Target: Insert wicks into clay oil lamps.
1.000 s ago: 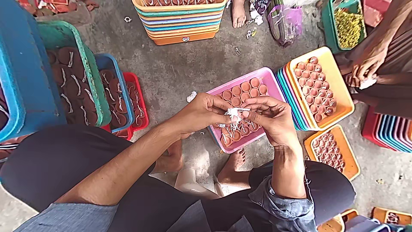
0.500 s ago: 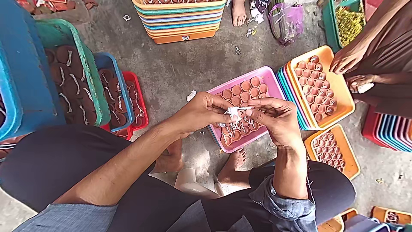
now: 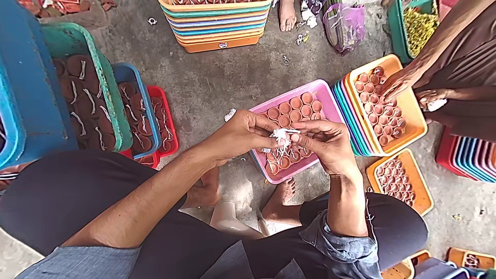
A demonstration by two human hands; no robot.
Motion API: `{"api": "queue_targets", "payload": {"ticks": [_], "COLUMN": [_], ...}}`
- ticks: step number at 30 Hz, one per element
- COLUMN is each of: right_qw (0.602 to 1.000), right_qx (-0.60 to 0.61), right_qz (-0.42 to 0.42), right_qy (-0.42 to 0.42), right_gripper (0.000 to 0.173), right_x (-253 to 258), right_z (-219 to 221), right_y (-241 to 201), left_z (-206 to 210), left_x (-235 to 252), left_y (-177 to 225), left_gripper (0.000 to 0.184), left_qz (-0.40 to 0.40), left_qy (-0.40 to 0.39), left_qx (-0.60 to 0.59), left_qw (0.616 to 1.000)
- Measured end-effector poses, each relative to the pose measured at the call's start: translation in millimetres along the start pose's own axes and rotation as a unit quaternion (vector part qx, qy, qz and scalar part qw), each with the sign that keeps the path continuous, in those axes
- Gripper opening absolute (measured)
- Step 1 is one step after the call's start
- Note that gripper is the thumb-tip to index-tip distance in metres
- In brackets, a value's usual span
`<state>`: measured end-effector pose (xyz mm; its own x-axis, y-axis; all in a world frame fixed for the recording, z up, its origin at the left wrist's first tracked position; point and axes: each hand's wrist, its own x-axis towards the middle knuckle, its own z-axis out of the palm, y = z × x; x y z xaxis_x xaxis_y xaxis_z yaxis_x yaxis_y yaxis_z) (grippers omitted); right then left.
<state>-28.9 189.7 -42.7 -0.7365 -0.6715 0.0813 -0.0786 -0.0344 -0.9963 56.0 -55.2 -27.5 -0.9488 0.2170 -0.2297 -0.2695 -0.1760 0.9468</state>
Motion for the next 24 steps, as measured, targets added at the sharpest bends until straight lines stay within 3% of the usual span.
{"api": "queue_targets", "payload": {"ticks": [5, 18, 24], "right_qw": [1.0, 0.999, 0.958], "right_qx": [0.009, -0.006, -0.206], "right_qz": [-0.009, 0.038, 0.103], "right_qy": [0.006, 0.026, 0.169], "right_gripper": [0.018, 0.015, 0.017], "right_x": [-0.7, -5.3, -6.9], "right_z": [-1.1, -19.8, -52.3], "right_y": [-0.3, -3.1, 42.6], "left_z": [-0.3, -3.1, -10.4], "left_x": [0.4, 1.2, 5.0], "left_y": [0.1, 1.2, -5.2], "left_gripper": [0.017, 0.018, 0.017], "left_qz": [0.002, 0.001, 0.011], "left_qy": [-0.003, 0.025, 0.076], "left_qx": [0.007, 0.013, 0.001], "left_qw": [1.0, 1.0, 0.997]}}
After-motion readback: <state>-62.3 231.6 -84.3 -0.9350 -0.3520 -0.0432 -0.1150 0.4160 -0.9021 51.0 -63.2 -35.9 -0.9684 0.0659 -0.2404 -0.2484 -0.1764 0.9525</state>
